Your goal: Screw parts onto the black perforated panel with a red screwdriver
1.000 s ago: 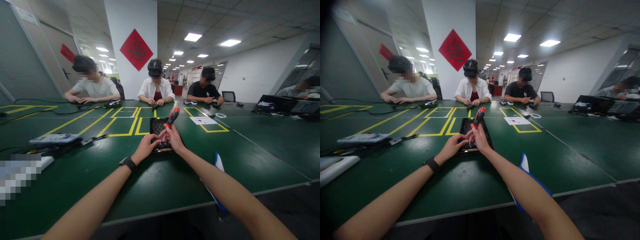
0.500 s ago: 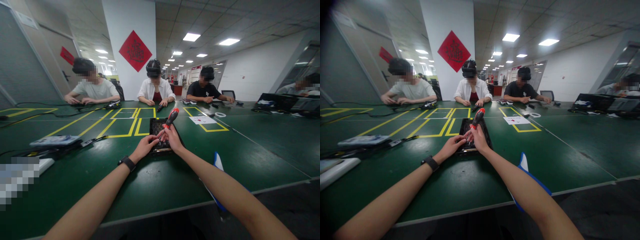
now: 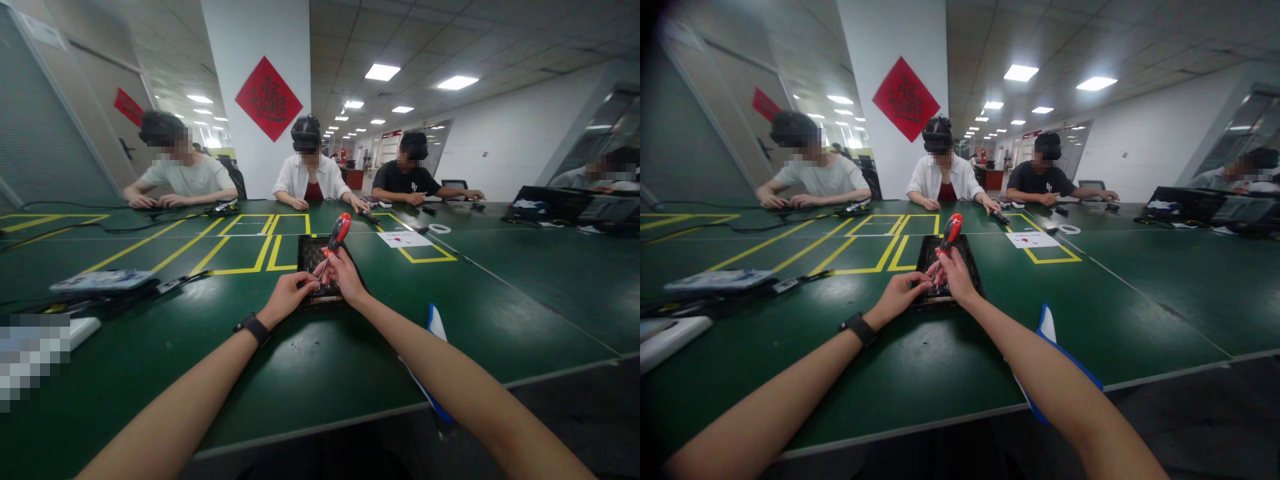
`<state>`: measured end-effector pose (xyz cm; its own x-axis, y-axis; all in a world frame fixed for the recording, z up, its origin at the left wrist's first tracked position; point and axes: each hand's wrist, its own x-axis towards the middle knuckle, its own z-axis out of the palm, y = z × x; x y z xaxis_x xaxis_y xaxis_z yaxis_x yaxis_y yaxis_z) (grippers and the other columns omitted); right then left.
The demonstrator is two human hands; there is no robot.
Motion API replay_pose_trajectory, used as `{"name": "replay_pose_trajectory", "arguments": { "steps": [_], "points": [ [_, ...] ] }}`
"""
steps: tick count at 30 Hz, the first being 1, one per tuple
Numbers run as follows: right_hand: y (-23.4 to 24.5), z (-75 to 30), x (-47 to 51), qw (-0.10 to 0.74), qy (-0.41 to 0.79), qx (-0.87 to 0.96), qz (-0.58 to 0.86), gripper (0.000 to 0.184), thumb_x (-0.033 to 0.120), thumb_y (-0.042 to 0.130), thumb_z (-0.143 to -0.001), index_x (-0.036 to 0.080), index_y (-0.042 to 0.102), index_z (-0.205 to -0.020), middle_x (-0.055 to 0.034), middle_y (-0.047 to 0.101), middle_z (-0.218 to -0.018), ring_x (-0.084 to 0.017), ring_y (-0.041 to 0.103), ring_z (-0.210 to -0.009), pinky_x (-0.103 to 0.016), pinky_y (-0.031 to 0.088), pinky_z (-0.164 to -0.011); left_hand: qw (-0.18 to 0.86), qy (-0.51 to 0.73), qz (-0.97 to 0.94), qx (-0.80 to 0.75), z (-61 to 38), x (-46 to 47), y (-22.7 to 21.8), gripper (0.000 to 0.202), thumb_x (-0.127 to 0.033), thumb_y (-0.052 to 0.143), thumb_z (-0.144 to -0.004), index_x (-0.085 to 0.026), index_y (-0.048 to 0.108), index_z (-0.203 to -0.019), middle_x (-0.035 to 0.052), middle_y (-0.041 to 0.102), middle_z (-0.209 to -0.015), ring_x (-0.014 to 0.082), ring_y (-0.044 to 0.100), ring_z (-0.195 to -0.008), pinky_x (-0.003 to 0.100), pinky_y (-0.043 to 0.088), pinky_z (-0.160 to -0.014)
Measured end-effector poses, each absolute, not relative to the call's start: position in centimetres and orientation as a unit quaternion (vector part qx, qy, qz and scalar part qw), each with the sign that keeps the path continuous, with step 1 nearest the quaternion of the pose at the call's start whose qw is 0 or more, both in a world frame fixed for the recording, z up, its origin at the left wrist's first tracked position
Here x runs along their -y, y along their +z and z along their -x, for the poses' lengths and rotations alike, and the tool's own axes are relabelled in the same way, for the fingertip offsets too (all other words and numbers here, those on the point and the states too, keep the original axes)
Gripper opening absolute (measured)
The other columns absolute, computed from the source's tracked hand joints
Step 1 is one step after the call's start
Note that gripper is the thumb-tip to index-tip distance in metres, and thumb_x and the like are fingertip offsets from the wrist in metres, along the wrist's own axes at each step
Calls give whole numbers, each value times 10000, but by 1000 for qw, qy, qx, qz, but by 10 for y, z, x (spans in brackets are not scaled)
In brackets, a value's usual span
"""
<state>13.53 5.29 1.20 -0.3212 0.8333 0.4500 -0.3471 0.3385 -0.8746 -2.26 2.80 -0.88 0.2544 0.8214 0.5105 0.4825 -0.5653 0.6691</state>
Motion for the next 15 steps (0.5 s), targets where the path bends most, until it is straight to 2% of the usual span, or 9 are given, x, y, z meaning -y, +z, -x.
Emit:
{"name": "replay_pose_trajectory", "arguments": {
  "steps": [5,12,15],
  "points": [
    [12,-136,-55,545,557,592,205,291,403,435,-843,192,454,-1043,28,610,-611,-68,497,-405,-187,403,-426,183,431,-773,-428,23,-26,-8,286,-407,532,-793,-159,669,-834,29,672,-771,137,575,-685,257,435,-689],
    [14,-135,-51,556,529,611,196,298,410,467,-832,204,460,-1047,31,613,-640,-62,491,-416,-184,403,-432,196,444,-765,-423,20,-26,-7,284,-426,624,-714,-153,625,-793,13,640,-712,112,532,-600,229,422,-589],
    [16,-135,-49,553,524,615,203,325,412,480,-825,205,461,-1074,28,616,-648,-62,499,-429,-181,408,-441,189,441,-768,-424,21,-26,-7,269,-409,594,-744,-155,636,-820,23,654,-746,124,552,-633,241,430,-621]
  ]
}}
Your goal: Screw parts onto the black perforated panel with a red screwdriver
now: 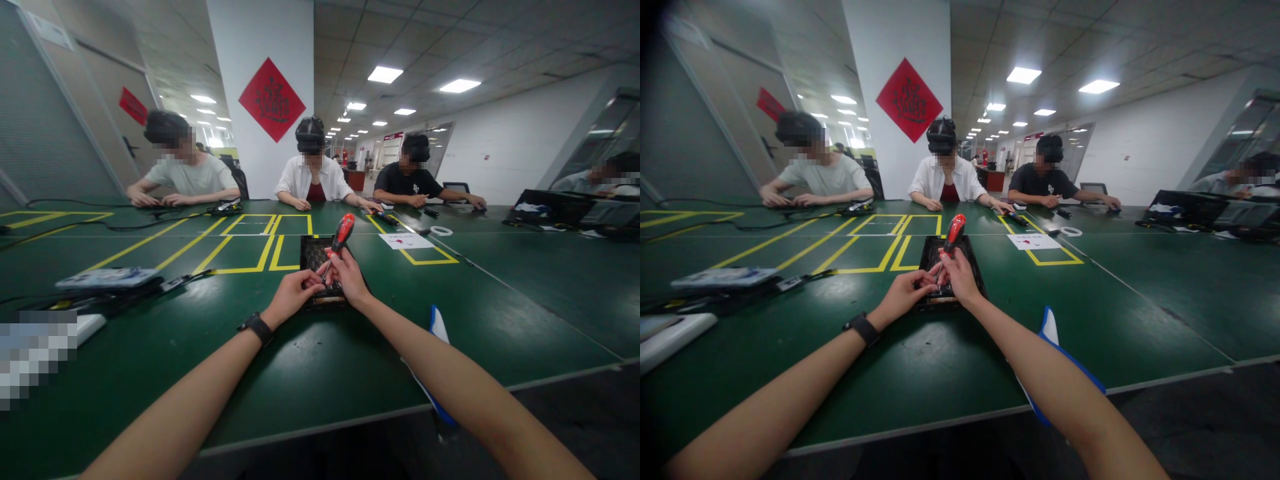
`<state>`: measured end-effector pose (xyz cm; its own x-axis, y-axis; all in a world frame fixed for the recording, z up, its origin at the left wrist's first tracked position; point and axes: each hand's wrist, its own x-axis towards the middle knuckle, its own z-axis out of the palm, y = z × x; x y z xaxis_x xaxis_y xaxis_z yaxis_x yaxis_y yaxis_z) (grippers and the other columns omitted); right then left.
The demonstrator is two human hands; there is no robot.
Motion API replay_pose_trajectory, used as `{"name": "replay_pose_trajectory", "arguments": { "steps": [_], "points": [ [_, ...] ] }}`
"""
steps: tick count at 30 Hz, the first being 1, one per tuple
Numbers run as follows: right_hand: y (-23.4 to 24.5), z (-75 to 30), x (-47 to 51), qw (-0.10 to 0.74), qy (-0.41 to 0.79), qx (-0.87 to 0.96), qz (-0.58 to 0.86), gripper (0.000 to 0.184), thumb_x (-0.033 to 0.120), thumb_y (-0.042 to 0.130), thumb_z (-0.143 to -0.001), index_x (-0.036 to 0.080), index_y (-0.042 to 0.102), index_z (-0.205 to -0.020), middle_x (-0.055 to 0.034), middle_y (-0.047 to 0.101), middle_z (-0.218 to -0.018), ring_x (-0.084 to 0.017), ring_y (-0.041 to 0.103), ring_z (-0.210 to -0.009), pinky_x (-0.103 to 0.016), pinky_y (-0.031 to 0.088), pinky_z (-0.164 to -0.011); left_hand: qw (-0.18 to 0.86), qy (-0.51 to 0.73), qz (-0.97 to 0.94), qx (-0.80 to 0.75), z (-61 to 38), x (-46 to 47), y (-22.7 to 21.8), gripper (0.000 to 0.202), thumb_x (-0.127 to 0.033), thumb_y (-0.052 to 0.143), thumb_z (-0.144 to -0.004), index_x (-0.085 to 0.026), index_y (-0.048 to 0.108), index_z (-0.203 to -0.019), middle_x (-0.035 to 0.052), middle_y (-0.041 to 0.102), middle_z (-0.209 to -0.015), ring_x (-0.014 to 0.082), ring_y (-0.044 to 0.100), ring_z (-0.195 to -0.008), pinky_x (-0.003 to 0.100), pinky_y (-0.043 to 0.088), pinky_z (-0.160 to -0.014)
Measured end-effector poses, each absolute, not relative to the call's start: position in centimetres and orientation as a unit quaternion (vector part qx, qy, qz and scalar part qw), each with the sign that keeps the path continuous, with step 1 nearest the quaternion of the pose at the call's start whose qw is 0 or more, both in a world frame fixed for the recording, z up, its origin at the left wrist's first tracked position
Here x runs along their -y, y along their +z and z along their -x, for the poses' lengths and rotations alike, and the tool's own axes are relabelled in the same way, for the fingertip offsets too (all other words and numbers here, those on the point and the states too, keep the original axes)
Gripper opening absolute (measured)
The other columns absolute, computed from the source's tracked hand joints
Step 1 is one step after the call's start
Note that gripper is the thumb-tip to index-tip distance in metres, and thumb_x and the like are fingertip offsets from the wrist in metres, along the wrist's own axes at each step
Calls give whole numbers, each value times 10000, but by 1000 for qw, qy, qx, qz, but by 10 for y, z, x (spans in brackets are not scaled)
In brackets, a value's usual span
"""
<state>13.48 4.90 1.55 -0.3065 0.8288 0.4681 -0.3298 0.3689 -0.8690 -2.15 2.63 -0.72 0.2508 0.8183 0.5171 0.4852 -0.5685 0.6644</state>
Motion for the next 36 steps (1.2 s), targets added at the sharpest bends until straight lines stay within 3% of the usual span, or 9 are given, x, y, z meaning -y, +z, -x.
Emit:
{"name": "replay_pose_trajectory", "arguments": {
  "steps": [6,15,30,36],
  "points": [
    [16,-135,-49,548,537,609,201,340,375,468,-831,200,463,-1123,18,621,-655,-69,518,-447,-192,419,-462,184,429,-781,-415,25,-27,-7,245,-366,538,-791,-163,657,-857,39,670,-808,152,581,-720,271,437,-704],
    [14,-135,-50,563,520,611,198,330,401,485,-821,211,450,-1089,24,626,-675,-65,517,-448,-187,412,-458,208,435,-773,-412,21,-25,-6,283,-425,610,-722,-157,622,-812,6,628,-724,117,533,-634,239,423,-617],
    [13,-136,-52,534,540,617,206,327,438,441,-843,194,465,-1060,16,624,-646,-70,527,-439,-182,406,-446,185,428,-784,-411,22,-27,-7,247,-371,504,-817,-179,651,-868,7,658,-796,140,572,-717,252,418,-688],
    [15,-135,-49,531,525,633,207,344,440,463,-835,195,480,-1077,25,603,-627,-70,521,-441,-187,413,-449,178,426,-776,-430,22,-26,-5,251,-406,603,-735,-156,587,-747,-26,567,-650,106,474,-587,220,370,-565]
  ]
}}
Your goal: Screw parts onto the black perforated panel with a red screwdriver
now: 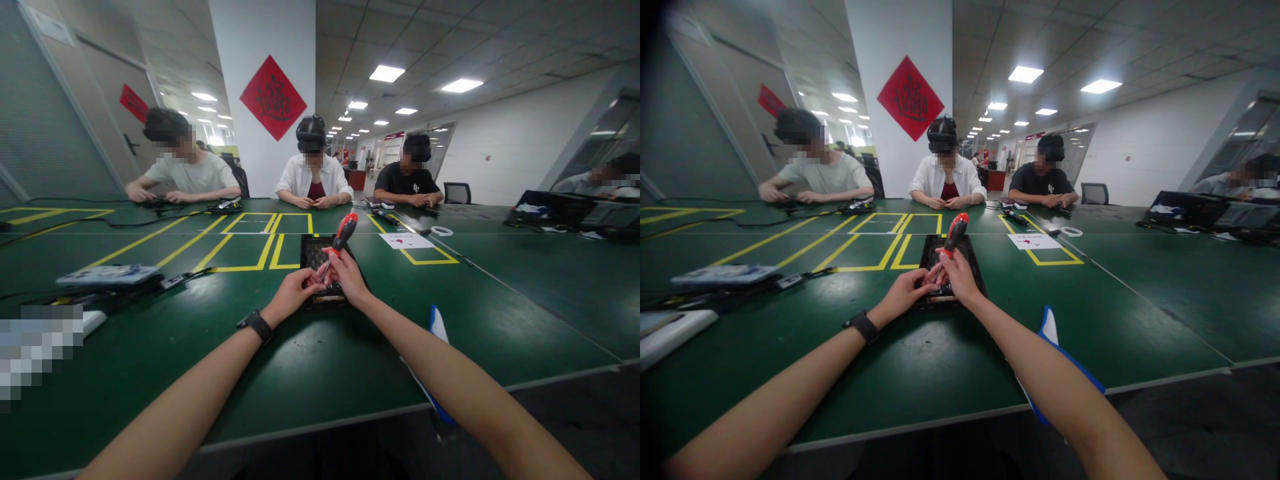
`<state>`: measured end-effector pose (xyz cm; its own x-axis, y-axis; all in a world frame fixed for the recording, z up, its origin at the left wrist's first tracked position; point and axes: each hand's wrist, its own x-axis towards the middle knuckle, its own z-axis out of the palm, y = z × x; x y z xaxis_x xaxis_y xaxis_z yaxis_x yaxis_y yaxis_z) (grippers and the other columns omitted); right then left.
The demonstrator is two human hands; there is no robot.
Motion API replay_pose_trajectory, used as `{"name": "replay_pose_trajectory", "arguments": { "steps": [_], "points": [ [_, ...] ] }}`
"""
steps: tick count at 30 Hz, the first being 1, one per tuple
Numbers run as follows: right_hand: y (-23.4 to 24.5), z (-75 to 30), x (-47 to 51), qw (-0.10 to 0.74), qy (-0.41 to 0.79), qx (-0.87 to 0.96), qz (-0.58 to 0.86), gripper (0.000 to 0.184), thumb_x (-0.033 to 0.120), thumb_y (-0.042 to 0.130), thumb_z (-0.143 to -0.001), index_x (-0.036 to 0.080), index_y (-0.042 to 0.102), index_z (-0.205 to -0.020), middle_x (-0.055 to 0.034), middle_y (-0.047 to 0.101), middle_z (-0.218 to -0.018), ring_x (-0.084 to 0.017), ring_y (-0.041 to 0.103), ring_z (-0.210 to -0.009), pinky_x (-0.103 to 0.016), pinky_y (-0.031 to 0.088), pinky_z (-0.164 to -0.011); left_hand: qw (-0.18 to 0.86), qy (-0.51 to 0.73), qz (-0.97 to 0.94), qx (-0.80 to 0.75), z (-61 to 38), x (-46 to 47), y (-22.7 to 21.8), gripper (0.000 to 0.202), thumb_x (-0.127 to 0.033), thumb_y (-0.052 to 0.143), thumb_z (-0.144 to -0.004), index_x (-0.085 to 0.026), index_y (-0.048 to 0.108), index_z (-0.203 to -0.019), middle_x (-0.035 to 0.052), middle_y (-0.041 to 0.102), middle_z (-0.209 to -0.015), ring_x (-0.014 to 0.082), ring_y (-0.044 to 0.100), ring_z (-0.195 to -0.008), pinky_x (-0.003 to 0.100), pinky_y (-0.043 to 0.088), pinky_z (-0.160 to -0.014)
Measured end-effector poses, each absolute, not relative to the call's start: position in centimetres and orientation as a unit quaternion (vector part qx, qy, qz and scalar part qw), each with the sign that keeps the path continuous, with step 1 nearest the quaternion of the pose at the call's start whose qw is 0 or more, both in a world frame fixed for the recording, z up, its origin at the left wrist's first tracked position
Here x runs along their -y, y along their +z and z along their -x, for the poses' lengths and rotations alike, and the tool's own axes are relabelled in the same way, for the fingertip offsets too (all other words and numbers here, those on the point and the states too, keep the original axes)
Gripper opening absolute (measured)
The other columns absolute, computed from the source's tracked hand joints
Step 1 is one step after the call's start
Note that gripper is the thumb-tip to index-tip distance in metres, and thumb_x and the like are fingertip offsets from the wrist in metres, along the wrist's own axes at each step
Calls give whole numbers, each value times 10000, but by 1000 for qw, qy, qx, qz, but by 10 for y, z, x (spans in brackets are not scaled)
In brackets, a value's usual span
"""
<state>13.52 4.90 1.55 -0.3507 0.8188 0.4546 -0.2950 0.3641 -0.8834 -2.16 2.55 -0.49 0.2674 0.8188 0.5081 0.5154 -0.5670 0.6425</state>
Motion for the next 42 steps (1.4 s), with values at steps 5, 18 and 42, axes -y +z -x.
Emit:
{"name": "replay_pose_trajectory", "arguments": {
  "steps": [5,18,42],
  "points": [
    [15,-134,-50,529,543,619,205,372,429,440,-846,196,445,-1136,14,622,-650,-75,537,-442,-191,415,-454,165,415,-791,-419,25,-29,-7,239,-373,522,-805,-153,613,-797,3,611,-732,129,520,-672,240,388,-641],
    [12,-134,-51,544,520,629,194,323,418,434,-857,198,458,-1091,16,629,-695,-59,522,-430,-183,410,-445,215,426,-779,-408,21,-25,-5,260,-407,574,-761,-152,597,-805,-2,611,-738,115,518,-636,231,404,-614],
    [14,-135,-50,536,539,620,195,326,407,458,-841,189,474,-1082,19,609,-680,-63,526,-435,-193,414,-451,199,418,-780,-421,23,-29,-8,281,-420,544,-780,-148,609,-812,-3,597,-714,108,480,-612,229,374,-602]
  ]
}}
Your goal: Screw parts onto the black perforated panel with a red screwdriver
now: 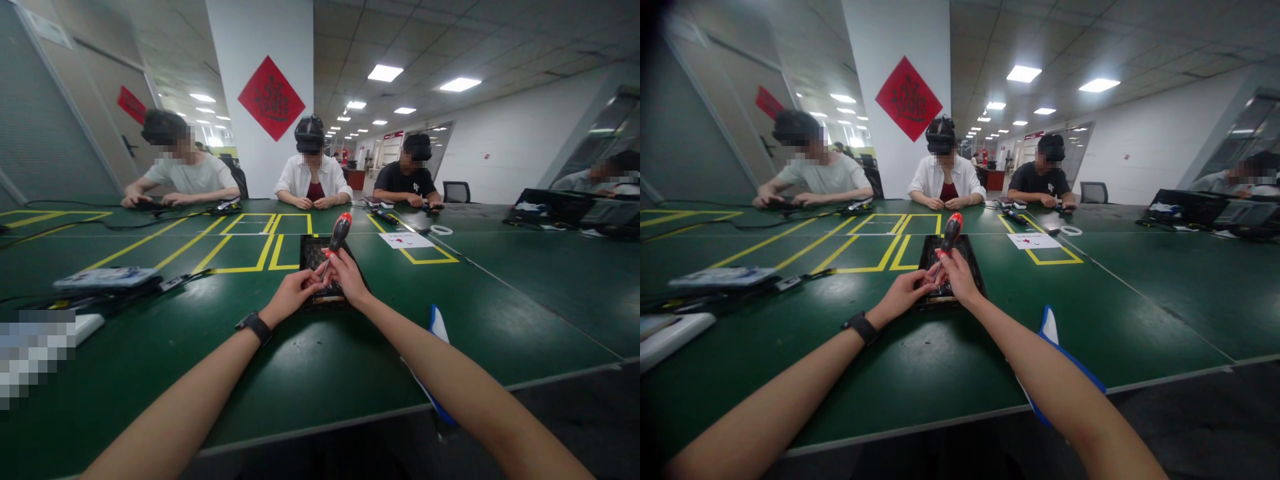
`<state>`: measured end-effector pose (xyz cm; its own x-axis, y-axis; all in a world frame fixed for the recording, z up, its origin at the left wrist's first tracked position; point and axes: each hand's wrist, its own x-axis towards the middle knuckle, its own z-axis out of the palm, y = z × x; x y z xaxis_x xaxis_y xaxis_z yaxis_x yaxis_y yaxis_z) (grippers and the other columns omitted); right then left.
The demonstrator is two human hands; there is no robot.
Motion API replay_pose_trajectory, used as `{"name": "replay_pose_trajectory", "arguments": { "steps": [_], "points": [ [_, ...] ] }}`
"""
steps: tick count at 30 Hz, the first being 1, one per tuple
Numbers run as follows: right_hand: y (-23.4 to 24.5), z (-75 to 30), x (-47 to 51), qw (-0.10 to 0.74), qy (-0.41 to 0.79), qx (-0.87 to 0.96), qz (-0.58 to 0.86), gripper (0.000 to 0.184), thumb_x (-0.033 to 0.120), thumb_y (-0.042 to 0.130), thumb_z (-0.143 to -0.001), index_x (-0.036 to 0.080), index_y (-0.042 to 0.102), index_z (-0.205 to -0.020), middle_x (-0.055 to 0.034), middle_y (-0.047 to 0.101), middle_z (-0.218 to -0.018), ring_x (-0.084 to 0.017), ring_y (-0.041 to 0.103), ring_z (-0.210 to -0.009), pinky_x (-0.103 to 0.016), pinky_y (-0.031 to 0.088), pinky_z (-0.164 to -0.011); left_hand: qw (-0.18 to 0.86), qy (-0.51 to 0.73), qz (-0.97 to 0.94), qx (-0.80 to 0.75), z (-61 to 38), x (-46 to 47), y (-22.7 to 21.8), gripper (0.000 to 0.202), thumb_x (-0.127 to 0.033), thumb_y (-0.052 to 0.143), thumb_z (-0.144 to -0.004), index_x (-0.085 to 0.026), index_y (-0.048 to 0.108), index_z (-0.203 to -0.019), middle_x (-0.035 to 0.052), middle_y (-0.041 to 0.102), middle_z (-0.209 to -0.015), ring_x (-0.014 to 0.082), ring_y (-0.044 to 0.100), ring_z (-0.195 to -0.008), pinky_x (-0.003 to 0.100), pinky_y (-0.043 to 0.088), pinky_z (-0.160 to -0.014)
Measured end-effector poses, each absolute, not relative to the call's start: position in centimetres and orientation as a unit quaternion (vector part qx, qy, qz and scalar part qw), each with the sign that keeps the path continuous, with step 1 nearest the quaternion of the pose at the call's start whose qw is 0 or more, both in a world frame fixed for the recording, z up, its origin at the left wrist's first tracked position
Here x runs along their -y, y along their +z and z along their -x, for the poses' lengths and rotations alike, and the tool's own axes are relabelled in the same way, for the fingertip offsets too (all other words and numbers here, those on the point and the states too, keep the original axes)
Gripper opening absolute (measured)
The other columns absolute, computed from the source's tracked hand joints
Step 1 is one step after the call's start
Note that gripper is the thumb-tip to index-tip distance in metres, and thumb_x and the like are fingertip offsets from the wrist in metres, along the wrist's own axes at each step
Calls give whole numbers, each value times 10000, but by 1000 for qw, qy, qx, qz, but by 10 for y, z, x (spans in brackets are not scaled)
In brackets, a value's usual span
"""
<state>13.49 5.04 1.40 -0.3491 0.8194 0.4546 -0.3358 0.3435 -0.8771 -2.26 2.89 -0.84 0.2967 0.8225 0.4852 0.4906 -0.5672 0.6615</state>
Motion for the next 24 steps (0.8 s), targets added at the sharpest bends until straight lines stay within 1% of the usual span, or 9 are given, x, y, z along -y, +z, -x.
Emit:
{"name": "replay_pose_trajectory", "arguments": {
  "steps": [5,10,13,20,24],
  "points": [
    [15,-135,-50,551,532,611,201,338,425,467,-832,187,472,-1072,29,599,-642,-66,525,-437,-189,416,-450,207,427,-778,-412,21,-27,-6,257,-402,545,-785,-153,598,-820,-6,592,-720,104,481,-613,223,378,-599],
    [15,-135,-50,556,517,619,200,342,437,477,-826,194,472,-1067,37,587,-635,-61,516,-435,-184,416,-450,195,434,-773,-420,20,-26,-5,243,-396,566,-770,-158,591,-814,-15,573,-693,98,463,-590,217,367,-572],
    [15,-135,-50,555,509,627,199,346,441,474,-828,199,471,-1074,31,592,-657,-61,516,-444,-187,418,-453,193,432,-773,-422,20,-25,-5,239,-392,564,-771,-157,591,-806,-18,567,-674,98,458,-581,216,363,-565],
    [14,-135,-50,551,497,640,202,363,446,468,-830,195,465,-1092,21,607,-680,-59,512,-450,-188,424,-463,181,435,-775,-420,21,-25,-5,211,-358,543,-790,-157,605,-808,-10,596,-698,100,480,-606,218,367,-589],
    [14,-135,-50,550,498,641,195,350,432,462,-838,197,462,-1097,12,621,-709,-58,521,-452,-185,419,-457,191,434,-776,-417,21,-26,-6,232,-378,539,-792,-155,602,-814,-9,595,-701,100,478,-597,217,369,-580]
  ]
}}
